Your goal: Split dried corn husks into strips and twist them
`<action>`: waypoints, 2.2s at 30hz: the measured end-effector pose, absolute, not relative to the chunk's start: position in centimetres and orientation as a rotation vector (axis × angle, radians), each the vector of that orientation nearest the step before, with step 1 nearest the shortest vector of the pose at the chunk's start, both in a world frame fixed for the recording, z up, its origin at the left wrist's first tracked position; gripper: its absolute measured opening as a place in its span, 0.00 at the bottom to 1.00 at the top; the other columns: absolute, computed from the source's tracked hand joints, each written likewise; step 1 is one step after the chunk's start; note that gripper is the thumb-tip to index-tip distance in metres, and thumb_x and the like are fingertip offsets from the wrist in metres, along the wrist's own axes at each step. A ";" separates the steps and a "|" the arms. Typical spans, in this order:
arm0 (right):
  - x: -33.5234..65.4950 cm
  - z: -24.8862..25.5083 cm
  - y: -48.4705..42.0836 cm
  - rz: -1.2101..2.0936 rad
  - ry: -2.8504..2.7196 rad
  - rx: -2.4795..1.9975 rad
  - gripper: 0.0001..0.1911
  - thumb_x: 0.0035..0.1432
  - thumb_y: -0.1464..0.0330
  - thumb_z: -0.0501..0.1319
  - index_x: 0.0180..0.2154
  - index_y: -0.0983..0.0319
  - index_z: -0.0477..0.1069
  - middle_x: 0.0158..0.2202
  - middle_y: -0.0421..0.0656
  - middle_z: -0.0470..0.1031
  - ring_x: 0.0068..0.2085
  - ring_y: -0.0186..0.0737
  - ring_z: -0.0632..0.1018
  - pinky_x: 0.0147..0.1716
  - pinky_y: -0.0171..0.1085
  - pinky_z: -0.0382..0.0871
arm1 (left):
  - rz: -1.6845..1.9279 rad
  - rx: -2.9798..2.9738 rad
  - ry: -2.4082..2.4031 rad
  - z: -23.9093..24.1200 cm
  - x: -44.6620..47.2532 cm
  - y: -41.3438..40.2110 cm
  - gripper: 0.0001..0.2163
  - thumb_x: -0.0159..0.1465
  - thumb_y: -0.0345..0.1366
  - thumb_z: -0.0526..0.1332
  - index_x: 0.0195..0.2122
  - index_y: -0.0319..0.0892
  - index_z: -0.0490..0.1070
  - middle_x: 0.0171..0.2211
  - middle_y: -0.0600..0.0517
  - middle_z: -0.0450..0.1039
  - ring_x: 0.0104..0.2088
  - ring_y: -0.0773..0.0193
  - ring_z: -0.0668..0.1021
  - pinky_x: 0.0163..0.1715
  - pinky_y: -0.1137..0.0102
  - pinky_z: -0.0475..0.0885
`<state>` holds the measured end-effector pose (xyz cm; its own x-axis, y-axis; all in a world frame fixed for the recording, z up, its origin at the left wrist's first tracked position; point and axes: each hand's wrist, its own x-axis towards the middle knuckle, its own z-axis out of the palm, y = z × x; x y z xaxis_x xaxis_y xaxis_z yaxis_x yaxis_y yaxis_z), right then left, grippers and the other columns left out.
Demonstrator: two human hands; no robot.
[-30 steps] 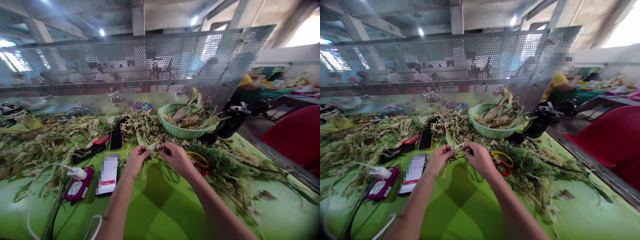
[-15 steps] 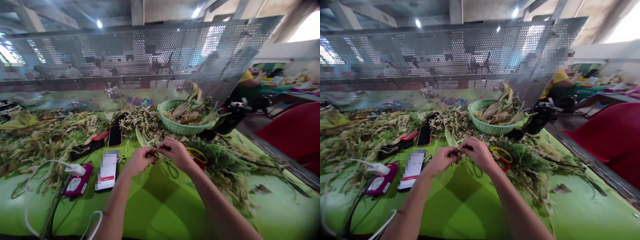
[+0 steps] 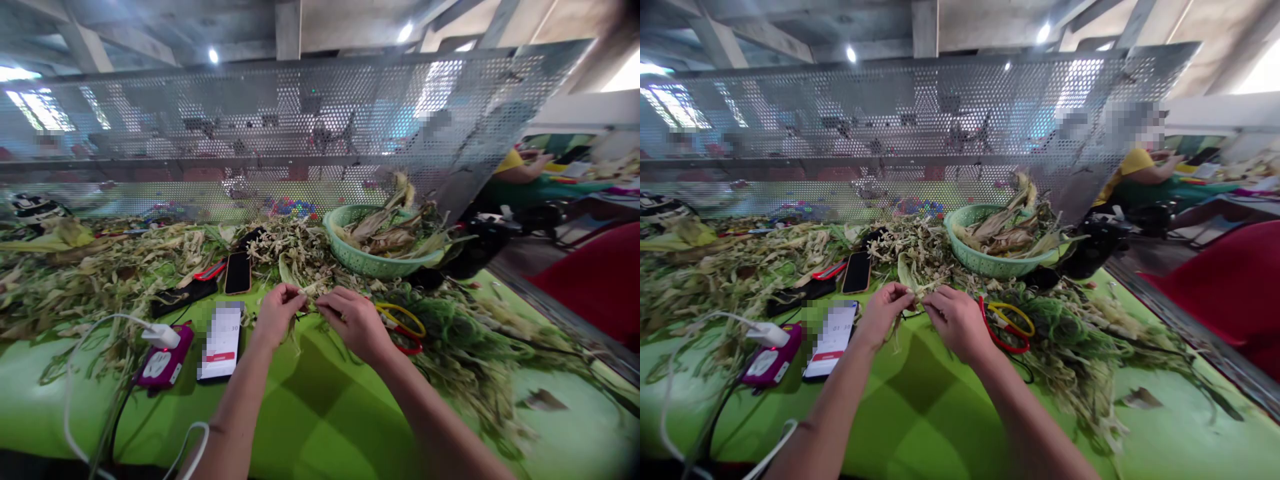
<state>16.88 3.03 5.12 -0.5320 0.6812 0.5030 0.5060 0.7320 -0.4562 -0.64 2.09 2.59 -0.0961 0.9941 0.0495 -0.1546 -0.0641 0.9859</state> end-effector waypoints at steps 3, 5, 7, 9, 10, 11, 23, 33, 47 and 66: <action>16.7 5.0 2.9 0.238 -2.331 -0.887 0.10 0.62 0.70 0.54 0.35 0.60 0.74 0.31 0.44 0.73 0.33 0.37 0.72 0.34 0.33 0.62 | 1.354 1.298 1.307 2.7 -0.5 1.8 0.07 0.53 0.36 0.65 0.31 0.39 0.71 0.26 0.52 0.73 0.27 0.65 0.74 0.30 0.72 0.66; 16.6 4.9 2.9 0.215 -2.355 -0.873 0.10 0.62 0.70 0.54 0.34 0.61 0.73 0.31 0.44 0.72 0.33 0.37 0.72 0.33 0.33 0.61 | 1.330 1.428 1.418 3.0 -0.2 1.5 0.04 0.54 0.34 0.63 0.30 0.40 0.72 0.28 0.51 0.74 0.29 0.64 0.74 0.30 0.72 0.65; 16.6 4.9 2.9 0.215 -2.360 -0.862 0.10 0.63 0.70 0.54 0.33 0.62 0.73 0.30 0.45 0.72 0.33 0.38 0.72 0.33 0.34 0.61 | 1.318 1.529 1.479 3.3 0.1 1.2 0.03 0.54 0.31 0.62 0.30 0.42 0.73 0.29 0.51 0.75 0.29 0.63 0.73 0.31 0.72 0.64; 16.6 5.0 2.8 0.227 -2.350 -0.853 0.10 0.63 0.70 0.53 0.33 0.62 0.72 0.30 0.45 0.72 0.33 0.38 0.72 0.33 0.34 0.61 | 1.310 1.605 1.461 3.6 0.3 1.0 0.04 0.53 0.30 0.62 0.30 0.43 0.74 0.29 0.51 0.75 0.29 0.63 0.73 0.31 0.71 0.63; 16.7 5.0 2.8 0.236 -2.343 -0.849 0.11 0.63 0.70 0.53 0.33 0.62 0.72 0.30 0.45 0.72 0.33 0.38 0.72 0.33 0.34 0.61 | 1.306 1.633 1.434 3.7 0.3 0.9 0.04 0.53 0.30 0.62 0.30 0.43 0.75 0.29 0.51 0.75 0.28 0.63 0.72 0.31 0.72 0.63; 16.7 5.1 2.8 0.245 -2.335 -0.844 0.11 0.63 0.70 0.53 0.32 0.62 0.72 0.30 0.45 0.72 0.33 0.38 0.72 0.33 0.34 0.62 | 1.297 1.653 1.408 3.7 0.3 0.8 0.04 0.53 0.29 0.62 0.29 0.43 0.75 0.28 0.51 0.75 0.28 0.63 0.72 0.31 0.72 0.62; 17.3 4.0 4.7 0.713 -1.975 -0.964 0.04 0.56 0.69 0.60 0.30 0.61 0.72 0.27 0.39 0.73 0.30 0.36 0.72 0.30 0.32 0.64 | 1.162 1.090 0.835 3.3 0.2 1.1 0.11 0.50 0.37 0.69 0.32 0.37 0.71 0.25 0.53 0.72 0.26 0.68 0.74 0.32 0.71 0.69; 16.6 4.5 3.3 0.337 -2.264 -0.959 0.08 0.61 0.71 0.55 0.34 0.61 0.72 0.33 0.44 0.72 0.34 0.38 0.72 0.34 0.33 0.63 | 1.369 1.171 1.168 2.1 -0.3 2.2 0.09 0.53 0.37 0.66 0.32 0.38 0.71 0.27 0.53 0.72 0.28 0.67 0.74 0.31 0.72 0.68; 16.3 4.5 2.7 0.001 -2.442 -0.862 0.11 0.63 0.73 0.52 0.30 0.63 0.70 0.27 0.43 0.69 0.30 0.38 0.68 0.32 0.36 0.58 | 1.091 1.866 1.572 3.2 0.5 0.9 0.05 0.56 0.29 0.59 0.32 0.42 0.74 0.29 0.52 0.74 0.28 0.66 0.72 0.30 0.72 0.64; 16.6 4.2 3.5 0.476 -2.161 -0.945 0.08 0.60 0.70 0.55 0.32 0.61 0.72 0.31 0.43 0.72 0.33 0.37 0.72 0.34 0.34 0.63 | 1.322 0.860 0.872 2.2 0.0 2.1 0.13 0.48 0.35 0.70 0.33 0.36 0.73 0.28 0.53 0.73 0.27 0.71 0.73 0.33 0.73 0.68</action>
